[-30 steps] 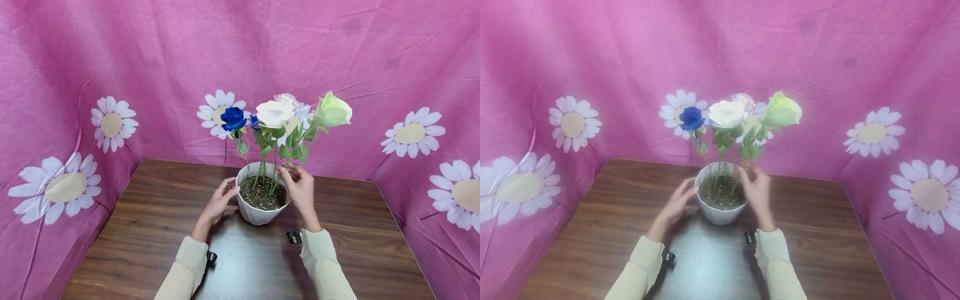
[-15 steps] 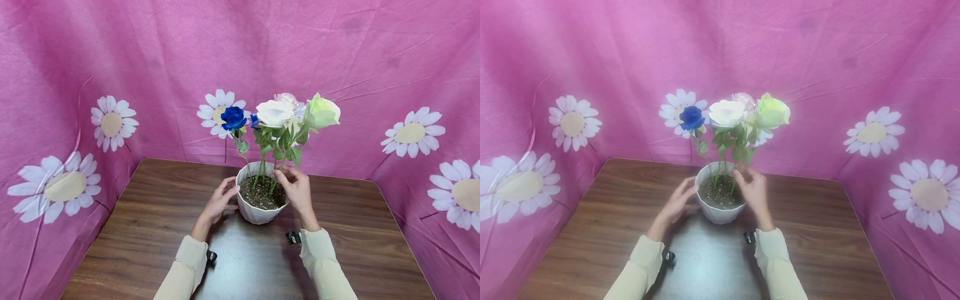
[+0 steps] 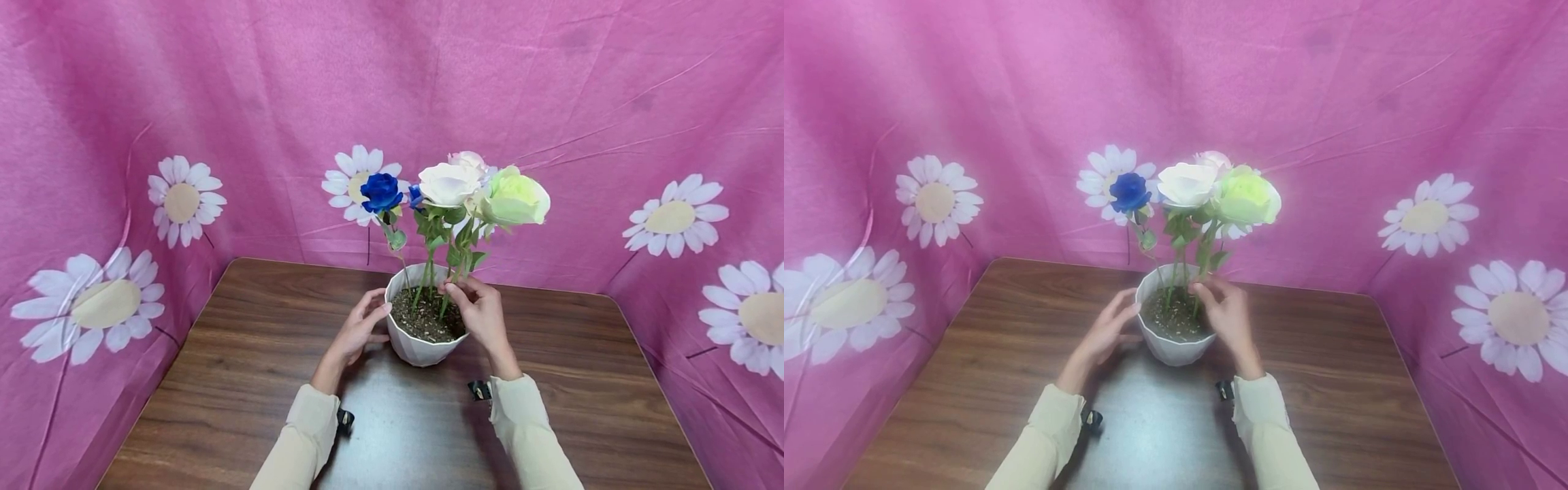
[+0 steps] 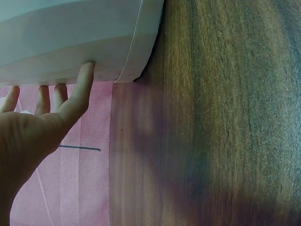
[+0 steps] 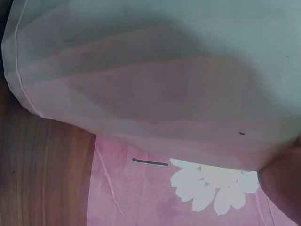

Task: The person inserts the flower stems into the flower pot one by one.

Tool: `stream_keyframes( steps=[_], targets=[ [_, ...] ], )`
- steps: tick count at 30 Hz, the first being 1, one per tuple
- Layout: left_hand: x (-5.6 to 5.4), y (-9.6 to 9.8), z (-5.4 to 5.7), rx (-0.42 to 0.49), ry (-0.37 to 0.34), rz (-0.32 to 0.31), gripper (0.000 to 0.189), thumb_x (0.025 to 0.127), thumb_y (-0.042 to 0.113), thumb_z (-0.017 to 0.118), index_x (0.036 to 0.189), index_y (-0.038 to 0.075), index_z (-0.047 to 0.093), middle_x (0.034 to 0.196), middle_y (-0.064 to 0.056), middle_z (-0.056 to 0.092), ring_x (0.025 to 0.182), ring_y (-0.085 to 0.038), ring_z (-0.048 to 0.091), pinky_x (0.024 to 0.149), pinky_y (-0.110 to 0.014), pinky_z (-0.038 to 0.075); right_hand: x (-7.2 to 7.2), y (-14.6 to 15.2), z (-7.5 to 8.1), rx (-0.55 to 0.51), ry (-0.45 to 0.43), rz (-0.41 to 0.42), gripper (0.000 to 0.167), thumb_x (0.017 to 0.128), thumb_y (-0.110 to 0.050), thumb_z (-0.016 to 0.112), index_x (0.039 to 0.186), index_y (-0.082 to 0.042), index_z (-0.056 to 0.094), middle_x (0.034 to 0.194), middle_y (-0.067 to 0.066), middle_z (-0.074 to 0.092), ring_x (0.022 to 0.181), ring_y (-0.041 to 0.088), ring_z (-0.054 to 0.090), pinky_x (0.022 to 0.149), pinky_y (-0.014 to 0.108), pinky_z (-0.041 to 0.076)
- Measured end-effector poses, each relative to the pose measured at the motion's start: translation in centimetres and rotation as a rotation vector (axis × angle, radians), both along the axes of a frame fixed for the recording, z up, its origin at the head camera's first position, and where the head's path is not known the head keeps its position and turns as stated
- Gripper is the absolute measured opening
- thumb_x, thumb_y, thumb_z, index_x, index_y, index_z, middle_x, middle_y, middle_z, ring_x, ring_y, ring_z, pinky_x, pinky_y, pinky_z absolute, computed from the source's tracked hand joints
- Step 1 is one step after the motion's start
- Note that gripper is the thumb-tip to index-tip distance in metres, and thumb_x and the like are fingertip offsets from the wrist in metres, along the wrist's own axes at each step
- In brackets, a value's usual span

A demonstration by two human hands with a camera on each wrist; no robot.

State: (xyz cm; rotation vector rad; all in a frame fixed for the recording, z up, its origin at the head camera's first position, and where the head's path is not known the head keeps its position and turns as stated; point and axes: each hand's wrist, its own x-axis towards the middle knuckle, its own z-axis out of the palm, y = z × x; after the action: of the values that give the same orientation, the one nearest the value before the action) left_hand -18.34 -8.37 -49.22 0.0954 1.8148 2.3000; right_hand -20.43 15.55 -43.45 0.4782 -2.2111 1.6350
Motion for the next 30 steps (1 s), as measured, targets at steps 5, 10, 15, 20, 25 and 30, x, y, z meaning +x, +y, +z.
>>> stream_keyframes(
  steps=[5, 10, 15, 20, 25, 30],
  targets=[
    [-0.01, -0.03, 0.02, 0.0, -0.002, 0.002, 0.047, 0.102, 0.016, 0.058, 0.145, 0.005, 0.044, 0.131, -0.02, 0.047, 0.121, -0.035, 0.05, 0.085, -0.065, 0.056, 0.03, 0.06, 0.13, 0.109, 0.0, -0.019, 0.007, 0.096, 0.0, 0.067, 0.096, 0.005, 0.072, 0.087, 0.017, 0.075, 0.082, 0.035, 0.073, 0.071, 0.009, 0.051],
    [-0.06, -0.03, 0.0, 0.0, 0.001, 0.006, 0.047, 0.102, 0.016, 0.058, 0.145, 0.005, 0.044, 0.129, -0.019, 0.047, 0.119, -0.033, 0.05, 0.084, -0.065, 0.056, -0.05, 0.05, 0.25, 0.151, 0.009, -0.019, 0.006, 0.095, -0.001, 0.068, 0.095, 0.003, 0.073, 0.085, 0.013, 0.076, 0.077, 0.027, 0.072, 0.069, 0.011, 0.052],
    [-0.19, -0.08, -0.13, -0.004, -0.001, 0.005, 0.047, 0.102, 0.017, 0.058, 0.145, 0.005, 0.044, 0.132, -0.021, 0.047, 0.12, -0.034, 0.05, 0.085, -0.065, 0.056, -0.27, 0.13, 0.04, 0.252, 0.04, -0.045, 0.005, 0.096, -0.004, 0.067, 0.096, 0.0, 0.07, 0.086, 0.008, 0.076, 0.074, 0.015, 0.066, 0.066, 0.019, 0.051],
    [-0.32, -0.16, -0.23, -0.008, 0.002, 0.001, 0.047, 0.102, 0.017, 0.058, 0.146, 0.005, 0.044, 0.132, -0.022, 0.046, 0.12, -0.034, 0.051, 0.085, -0.064, 0.056, -0.31, 0.16, 0.15, 0.363, 0.018, -0.048, 0.008, 0.097, -0.007, 0.066, 0.101, -0.001, 0.07, 0.087, 0.004, 0.077, 0.076, 0.019, 0.067, 0.066, 0.034, 0.053],
    [-0.29, -0.2, -0.18, -0.013, 0.003, -0.005, 0.047, 0.102, 0.017, 0.058, 0.145, 0.005, 0.044, 0.132, -0.021, 0.047, 0.12, -0.035, 0.051, 0.085, -0.064, 0.057, -0.23, -0.01, 0.54, 0.418, -0.035, -0.016, 0.011, 0.099, -0.008, 0.064, 0.105, -0.001, 0.07, 0.089, 0.004, 0.077, 0.083, 0.024, 0.071, 0.073, 0.043, 0.056],
    [-0.24, -0.09, 0.05, -0.012, 0.007, -0.019, 0.048, 0.102, 0.019, 0.058, 0.146, 0.005, 0.043, 0.134, -0.021, 0.046, 0.122, -0.035, 0.051, 0.086, -0.065, 0.056, -0.33, -0.14, 0.79, 0.488, -0.039, -0.024, 0.011, 0.1, -0.01, 0.062, 0.103, -0.005, 0.072, 0.086, 0.002, 0.077, 0.073, 0.021, 0.065, 0.068, 0.041, 0.052]
  ],
)
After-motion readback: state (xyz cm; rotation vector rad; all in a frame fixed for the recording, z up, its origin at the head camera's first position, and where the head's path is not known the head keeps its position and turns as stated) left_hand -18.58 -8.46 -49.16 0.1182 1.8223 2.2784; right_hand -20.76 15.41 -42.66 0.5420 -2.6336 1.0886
